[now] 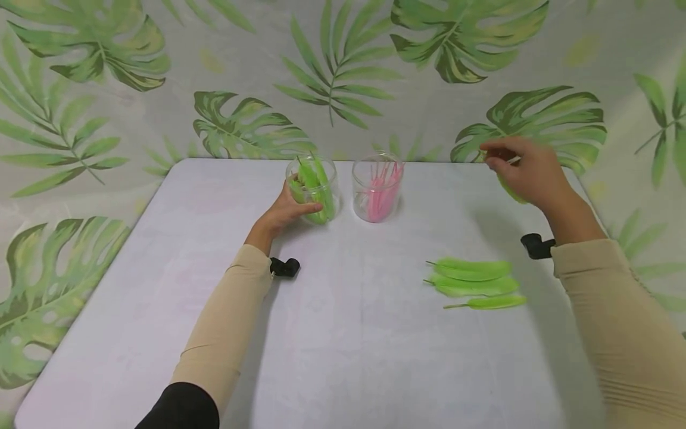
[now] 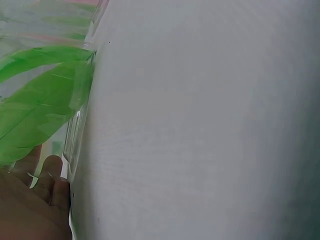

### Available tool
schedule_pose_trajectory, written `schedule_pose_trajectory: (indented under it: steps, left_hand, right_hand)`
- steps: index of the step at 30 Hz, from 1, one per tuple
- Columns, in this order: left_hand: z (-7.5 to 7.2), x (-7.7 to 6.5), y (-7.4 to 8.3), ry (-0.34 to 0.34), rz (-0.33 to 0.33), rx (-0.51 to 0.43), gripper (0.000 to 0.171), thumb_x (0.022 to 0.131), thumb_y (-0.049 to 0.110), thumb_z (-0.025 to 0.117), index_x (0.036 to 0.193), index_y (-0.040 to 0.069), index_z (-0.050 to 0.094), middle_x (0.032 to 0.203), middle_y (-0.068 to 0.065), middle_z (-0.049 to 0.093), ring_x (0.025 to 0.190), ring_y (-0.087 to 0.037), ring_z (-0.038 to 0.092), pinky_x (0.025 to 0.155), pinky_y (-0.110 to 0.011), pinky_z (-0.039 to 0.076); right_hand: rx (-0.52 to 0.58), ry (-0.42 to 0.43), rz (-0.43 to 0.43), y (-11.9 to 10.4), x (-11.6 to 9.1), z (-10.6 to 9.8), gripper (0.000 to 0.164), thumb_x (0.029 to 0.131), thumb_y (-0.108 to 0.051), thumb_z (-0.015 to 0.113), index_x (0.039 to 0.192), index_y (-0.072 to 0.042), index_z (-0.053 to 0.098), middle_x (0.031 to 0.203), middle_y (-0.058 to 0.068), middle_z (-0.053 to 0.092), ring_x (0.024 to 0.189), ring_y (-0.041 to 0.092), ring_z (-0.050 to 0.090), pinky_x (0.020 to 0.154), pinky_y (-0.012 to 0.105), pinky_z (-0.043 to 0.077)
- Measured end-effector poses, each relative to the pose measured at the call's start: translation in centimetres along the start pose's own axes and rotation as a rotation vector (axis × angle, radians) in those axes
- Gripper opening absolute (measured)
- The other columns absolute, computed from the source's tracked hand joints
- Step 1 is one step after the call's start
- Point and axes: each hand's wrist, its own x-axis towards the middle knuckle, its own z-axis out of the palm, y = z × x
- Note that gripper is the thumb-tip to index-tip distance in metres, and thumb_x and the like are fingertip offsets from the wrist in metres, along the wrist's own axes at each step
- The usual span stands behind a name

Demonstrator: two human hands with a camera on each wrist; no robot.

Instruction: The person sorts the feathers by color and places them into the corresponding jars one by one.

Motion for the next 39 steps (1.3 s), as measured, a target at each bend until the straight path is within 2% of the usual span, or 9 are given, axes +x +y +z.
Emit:
schedule_pose_trajectory:
  steps: [5,8,11,13,15,17,21,32,39]
  left_hand:
    - [0.1,0.2,0.0,-0.009,0.015,0.002,0.108,0.076,0.016,0.083,0.157,0.014,0.011,0.157,-0.015,0.031,0.147,-0.028,0.03,0.124,-0.043,0.021]
    - [0.0,0.2,-0.1,0.003,0.015,-0.004,0.108,0.076,0.016,0.083,0.156,0.013,0.012,0.156,-0.015,0.032,0.146,-0.029,0.031,0.124,-0.043,0.022]
    - [-0.1,0.1,-0.3,0.009,0.005,-0.007,0.108,0.075,0.016,0.083,0.156,0.014,0.012,0.156,-0.015,0.032,0.146,-0.029,0.03,0.124,-0.044,0.021]
    - [-0.1,0.1,-0.4,0.007,-0.006,-0.001,0.108,0.075,0.017,0.083,0.156,0.014,0.011,0.156,-0.014,0.032,0.146,-0.028,0.03,0.124,-0.043,0.021]
    - [0.0,0.0,-0.5,0.009,-0.009,-0.001,0.108,0.075,0.017,0.083,0.156,0.014,0.012,0.156,-0.015,0.033,0.146,-0.028,0.03,0.124,-0.043,0.021]
    - [0.0,-0.1,-0.5,0.013,-0.004,-0.004,0.107,0.076,0.017,0.083,0.156,0.014,0.013,0.155,-0.015,0.034,0.146,-0.029,0.031,0.124,-0.043,0.022]
    - [0.0,-0.1,-0.3,0.011,0.008,-0.016,0.106,0.075,0.016,0.083,0.156,0.014,0.013,0.155,-0.015,0.034,0.145,-0.029,0.032,0.124,-0.044,0.022]
    - [0.1,0.0,-0.1,-0.007,0.014,-0.024,0.107,0.075,0.016,0.082,0.156,0.014,0.012,0.155,-0.016,0.034,0.145,-0.03,0.032,0.124,-0.045,0.022]
    - [0.3,-0.1,-0.1,0.003,0.006,-0.016,0.107,0.076,0.018,0.082,0.156,0.015,0.012,0.155,-0.015,0.034,0.146,-0.029,0.031,0.124,-0.045,0.021]
  right_hand:
    - [0.2,0.067,0.156,-1.7,2.3,-1.1,0.026,0.099,-0.026,0.059,0.124,-0.023,0.069,0.092,-0.036,0.059,0.085,-0.015,0.054,0.07,0.006,0.039]
    - [0.459,0.126,0.198,-3.0,3.8,-0.9,0.025,0.097,-0.021,0.064,0.121,-0.017,0.07,0.095,-0.024,0.066,0.089,-0.006,0.059,0.073,0.008,0.045]
    - [0.825,0.21,0.186,-4.6,5.2,-0.4,0.023,0.092,-0.01,0.069,0.115,-0.006,0.071,0.096,-0.007,0.07,0.089,0.006,0.064,0.073,0.013,0.052]
    - [1.029,0.258,0.169,-5.8,6.1,-0.2,0.022,0.089,-0.004,0.07,0.111,-0.003,0.07,0.096,0.001,0.069,0.088,0.013,0.064,0.07,0.018,0.054]
    - [1.145,0.279,0.151,-6.9,6.9,0.0,0.022,0.088,-0.001,0.07,0.11,-0.001,0.069,0.097,0.005,0.066,0.086,0.016,0.063,0.069,0.021,0.055]
    - [1.202,0.278,0.135,-8.0,7.5,0.4,0.023,0.088,0.001,0.07,0.111,0.0,0.068,0.098,0.007,0.065,0.086,0.018,0.062,0.069,0.024,0.056]
    - [1.244,0.231,0.122,-10.0,8.6,1.6,0.022,0.088,0.001,0.071,0.11,0.0,0.068,0.097,0.007,0.064,0.086,0.02,0.061,0.07,0.026,0.055]
    - [1.155,0.063,0.021,-16.2,10.3,6.9,0.014,0.092,0.002,0.064,0.101,-0.007,0.071,0.094,0.005,0.067,0.084,0.018,0.063,0.073,0.026,0.056]
    - [1.083,-0.032,-0.01,-19.4,10.7,11.6,0.013,0.094,-0.003,0.064,0.101,-0.012,0.071,0.096,0.001,0.068,0.087,0.016,0.064,0.08,0.027,0.056]
